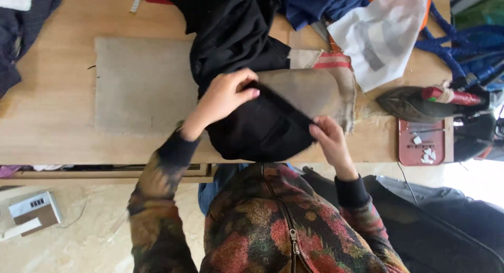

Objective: Ironing a black garment using a steam iron and a protective white cloth, then folding it.

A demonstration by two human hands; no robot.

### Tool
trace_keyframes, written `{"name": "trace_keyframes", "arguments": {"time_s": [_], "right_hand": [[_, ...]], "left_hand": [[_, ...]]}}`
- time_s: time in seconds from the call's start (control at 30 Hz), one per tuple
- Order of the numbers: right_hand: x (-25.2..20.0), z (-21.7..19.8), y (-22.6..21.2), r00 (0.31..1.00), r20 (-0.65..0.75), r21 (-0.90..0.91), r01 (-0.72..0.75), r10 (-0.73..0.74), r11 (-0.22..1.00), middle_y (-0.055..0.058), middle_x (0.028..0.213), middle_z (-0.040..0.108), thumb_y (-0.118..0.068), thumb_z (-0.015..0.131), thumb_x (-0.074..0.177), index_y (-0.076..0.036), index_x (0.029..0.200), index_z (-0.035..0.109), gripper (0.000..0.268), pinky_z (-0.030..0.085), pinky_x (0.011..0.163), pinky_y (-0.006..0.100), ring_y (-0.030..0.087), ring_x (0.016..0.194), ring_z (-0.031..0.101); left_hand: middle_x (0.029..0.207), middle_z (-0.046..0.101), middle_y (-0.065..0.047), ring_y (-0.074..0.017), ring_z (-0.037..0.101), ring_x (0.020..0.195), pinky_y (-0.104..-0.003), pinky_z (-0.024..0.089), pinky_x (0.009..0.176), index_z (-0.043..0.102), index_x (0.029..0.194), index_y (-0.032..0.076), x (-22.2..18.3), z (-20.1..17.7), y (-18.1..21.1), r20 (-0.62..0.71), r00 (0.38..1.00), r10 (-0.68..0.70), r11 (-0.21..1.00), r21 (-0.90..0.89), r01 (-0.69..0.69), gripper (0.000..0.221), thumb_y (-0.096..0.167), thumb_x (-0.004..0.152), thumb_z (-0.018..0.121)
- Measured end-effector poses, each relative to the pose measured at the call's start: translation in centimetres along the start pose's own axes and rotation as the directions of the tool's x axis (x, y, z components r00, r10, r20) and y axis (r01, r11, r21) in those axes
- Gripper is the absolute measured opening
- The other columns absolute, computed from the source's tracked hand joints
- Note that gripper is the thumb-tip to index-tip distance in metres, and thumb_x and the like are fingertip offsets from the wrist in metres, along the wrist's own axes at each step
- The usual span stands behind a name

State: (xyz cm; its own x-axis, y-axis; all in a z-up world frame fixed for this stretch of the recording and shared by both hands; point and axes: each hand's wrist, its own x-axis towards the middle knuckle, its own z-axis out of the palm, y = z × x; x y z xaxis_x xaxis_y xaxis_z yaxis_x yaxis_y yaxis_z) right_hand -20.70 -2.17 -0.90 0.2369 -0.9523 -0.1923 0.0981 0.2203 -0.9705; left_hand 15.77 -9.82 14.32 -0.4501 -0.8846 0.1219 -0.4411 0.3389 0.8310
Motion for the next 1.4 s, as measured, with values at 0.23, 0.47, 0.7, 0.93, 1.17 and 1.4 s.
{"name": "trace_keyframes", "arguments": {"time_s": [0.23, 0.47, 0.7, 0.93, 1.17, 1.4], "right_hand": [[2.3, 1.0, -1.4, 0.896, -0.360, -0.658, -0.045, -0.261, 0.752, 0.011, 0.091, 0.066, -0.020, 0.078, 0.100, -0.007, 0.123, 0.063, 0.030, 0.052, 0.063, 0.035, 0.019, 0.072, 0.064], [1.4, 1.8, -2.9, 0.822, -0.046, -0.919, 0.187, -0.567, 0.346, 0.019, 0.124, 0.049, -0.021, 0.072, 0.101, -0.005, 0.147, 0.051, 0.053, 0.043, 0.099, 0.049, 0.039, 0.118, 0.052], [5.5, -4.0, -0.9, 0.839, 0.020, -0.929, 0.217, -0.544, 0.300, 0.017, 0.144, 0.049, -0.026, 0.068, 0.103, -0.010, 0.137, 0.062, 0.038, 0.040, 0.102, 0.051, 0.041, 0.124, 0.051], [15.1, -15.0, 2.5, 0.818, -0.150, -0.985, -0.075, -0.555, 0.157, 0.011, 0.120, 0.057, -0.022, 0.078, 0.093, -0.011, 0.126, 0.063, 0.038, 0.048, 0.087, 0.051, 0.036, 0.109, 0.060], [20.2, -21.4, 5.2, 0.745, -0.043, -0.988, -0.130, -0.665, -0.082, 0.000, 0.090, 0.058, -0.023, 0.072, 0.095, -0.018, 0.093, 0.065, 0.009, 0.045, 0.077, 0.039, 0.024, 0.086, 0.063], [12.7, -11.0, -6.3, 0.640, -0.203, -0.938, 0.091, -0.741, 0.335, 0.009, 0.087, 0.070, -0.018, 0.057, 0.111, -0.017, 0.114, 0.065, 0.008, 0.053, 0.078, 0.046, 0.035, 0.084, 0.070]], "left_hand": [[0.100, 0.077, 0.004, -0.0225, 0.075, 0.093, -0.041, 0.058, 0.081, 0.069, 0.115, 0.027, 8.2, 9.7, -13.0, -0.084, 0.963, -0.257, 0.933, 0.238, 0.269, 0.029, 0.022, 0.088, 0.078], [0.124, 0.065, -0.019, -0.0419, 0.065, 0.109, -0.053, 0.053, 0.089, 0.066, 0.126, 0.008, 5.3, 7.9, -5.6, -0.247, 0.969, -0.028, 0.870, 0.470, 0.145, 0.044, 0.016, 0.086, 0.083], [0.162, 0.043, -0.017, -0.0393, 0.029, 0.152, -0.072, 0.009, 0.117, 0.053, 0.152, 0.017, -0.6, 16.3, -1.3, 0.008, 0.998, 0.056, 0.769, 0.637, -0.048, 0.072, 0.049, 0.091, 0.074], [0.166, 0.037, -0.008, -0.0338, 0.026, 0.155, -0.072, 0.004, 0.121, 0.047, 0.155, 0.024, -1.4, 18.0, -3.8, 0.046, 0.999, 0.022, 0.716, 0.696, -0.048, 0.075, 0.061, 0.092, 0.064], [0.149, 0.058, -0.013, -0.0366, 0.030, 0.154, -0.075, 0.007, 0.117, 0.064, 0.141, 0.022, 0.0, 17.4, -3.6, 0.027, 0.998, 0.064, 0.754, 0.654, -0.066, 0.057, 0.057, 0.095, 0.064], [0.126, 0.072, -0.010, -0.0249, 0.072, 0.113, -0.032, 0.063, 0.086, 0.062, 0.140, 0.025, 3.4, 16.8, -1.7, -0.001, 0.978, -0.209, 0.973, -0.104, 0.207, 0.043, 0.039, 0.100, 0.068]]}}
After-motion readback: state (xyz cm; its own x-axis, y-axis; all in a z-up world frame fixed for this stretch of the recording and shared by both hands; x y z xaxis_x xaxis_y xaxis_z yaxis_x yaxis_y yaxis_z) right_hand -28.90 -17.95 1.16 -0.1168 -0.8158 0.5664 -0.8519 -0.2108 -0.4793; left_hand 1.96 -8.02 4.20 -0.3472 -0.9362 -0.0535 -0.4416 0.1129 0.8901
